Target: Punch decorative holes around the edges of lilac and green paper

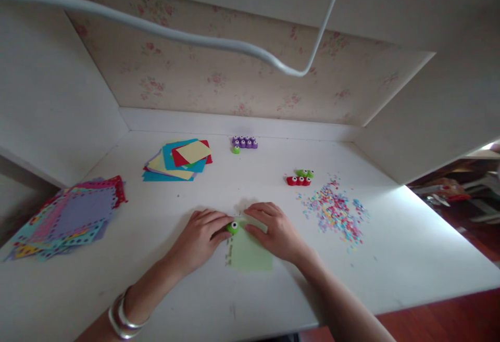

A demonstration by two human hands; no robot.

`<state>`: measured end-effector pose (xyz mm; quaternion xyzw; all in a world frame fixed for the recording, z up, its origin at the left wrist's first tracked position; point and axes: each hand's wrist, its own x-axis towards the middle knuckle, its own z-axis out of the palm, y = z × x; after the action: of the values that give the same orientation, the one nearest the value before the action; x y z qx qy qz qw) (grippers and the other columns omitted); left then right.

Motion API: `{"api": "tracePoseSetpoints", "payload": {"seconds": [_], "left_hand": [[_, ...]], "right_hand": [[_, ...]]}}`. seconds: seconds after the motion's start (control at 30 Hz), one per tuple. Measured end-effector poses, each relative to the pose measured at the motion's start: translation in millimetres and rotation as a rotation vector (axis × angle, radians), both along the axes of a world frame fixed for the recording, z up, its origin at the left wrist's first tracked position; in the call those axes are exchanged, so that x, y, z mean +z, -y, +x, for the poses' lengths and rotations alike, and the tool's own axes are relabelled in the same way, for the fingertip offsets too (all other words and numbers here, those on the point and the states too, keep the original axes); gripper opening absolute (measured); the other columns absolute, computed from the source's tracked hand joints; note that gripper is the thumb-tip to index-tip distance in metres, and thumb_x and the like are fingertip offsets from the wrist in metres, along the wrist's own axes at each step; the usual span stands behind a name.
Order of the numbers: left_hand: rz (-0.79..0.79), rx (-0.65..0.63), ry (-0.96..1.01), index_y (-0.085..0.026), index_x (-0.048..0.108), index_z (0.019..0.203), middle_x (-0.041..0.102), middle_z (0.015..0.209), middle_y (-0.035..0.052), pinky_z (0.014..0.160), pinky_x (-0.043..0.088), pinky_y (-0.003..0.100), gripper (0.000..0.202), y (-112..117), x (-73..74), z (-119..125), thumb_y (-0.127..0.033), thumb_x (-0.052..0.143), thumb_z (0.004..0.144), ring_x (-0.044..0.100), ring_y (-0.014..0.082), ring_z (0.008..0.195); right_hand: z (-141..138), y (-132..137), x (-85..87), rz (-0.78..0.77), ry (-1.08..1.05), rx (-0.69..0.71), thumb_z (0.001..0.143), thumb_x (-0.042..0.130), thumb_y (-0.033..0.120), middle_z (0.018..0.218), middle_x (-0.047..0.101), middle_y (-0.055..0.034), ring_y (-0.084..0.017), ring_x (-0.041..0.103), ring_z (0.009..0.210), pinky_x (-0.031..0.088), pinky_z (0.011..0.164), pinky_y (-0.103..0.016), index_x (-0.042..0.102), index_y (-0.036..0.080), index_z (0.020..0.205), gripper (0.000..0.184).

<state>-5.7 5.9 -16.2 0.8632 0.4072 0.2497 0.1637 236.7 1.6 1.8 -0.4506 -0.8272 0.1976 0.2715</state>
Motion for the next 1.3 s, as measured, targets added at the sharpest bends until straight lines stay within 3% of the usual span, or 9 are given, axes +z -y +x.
{"api": "tracePoseSetpoints", "payload": {"seconds": [0.27, 0.87, 1.07, 1.3], "left_hand": [[-0.067, -0.005, 0.016, -0.026, 0.064, 0.120, 0.069, 0.113, 0.0029, 0.094, 0.044, 0.039, 0.028, -1.7, -0.9, -4.5, -0.030, 0.061, 0.093, 0.061, 0.0206, 0.105], [-0.081, -0.013, 0.011, -0.025, 0.065, 0.115, 0.070, 0.109, 0.0034, 0.092, 0.044, 0.040, 0.022, -1.1, 0.2, -3.9, -0.032, 0.060, 0.094, 0.062, 0.0214, 0.102], [-0.133, 0.012, 0.056, -0.025, 0.066, 0.115, 0.070, 0.111, 0.0041, 0.095, 0.045, 0.040, 0.024, -1.2, 7.6, -3.3, -0.032, 0.061, 0.092, 0.062, 0.0218, 0.105], [-0.273, 0.091, 0.195, -0.025, 0.072, 0.101, 0.073, 0.101, 0.0018, 0.086, 0.051, 0.030, 0.027, -5.9, 19.0, 8.6, -0.039, 0.050, 0.097, 0.066, 0.0175, 0.096]], "right_hand": [[7.5, 9.2, -3.5, 0.089, 0.136, 0.086, 0.094, 0.059, 0.032, 0.116, 0.068, -0.0068, -0.024, 0.059, 0.109, 0.043, 0.100, -0.044, 0.068, 0.024, 0.113, 0.023], [4.7, 7.0, -8.4, 0.121, 0.145, 0.067, 0.095, 0.057, 0.033, 0.115, 0.069, -0.0049, -0.022, 0.061, 0.106, 0.043, 0.098, -0.043, 0.069, 0.025, 0.112, 0.022], [5.1, 6.5, -8.6, 0.132, 0.131, 0.060, 0.094, 0.057, 0.033, 0.115, 0.069, -0.0048, -0.022, 0.061, 0.106, 0.043, 0.097, -0.043, 0.070, 0.026, 0.112, 0.023], [3.7, 7.2, -6.6, 0.127, 0.136, 0.052, 0.093, 0.059, 0.033, 0.113, 0.070, -0.0048, -0.022, 0.062, 0.105, 0.044, 0.096, -0.042, 0.070, 0.025, 0.110, 0.022]]}}
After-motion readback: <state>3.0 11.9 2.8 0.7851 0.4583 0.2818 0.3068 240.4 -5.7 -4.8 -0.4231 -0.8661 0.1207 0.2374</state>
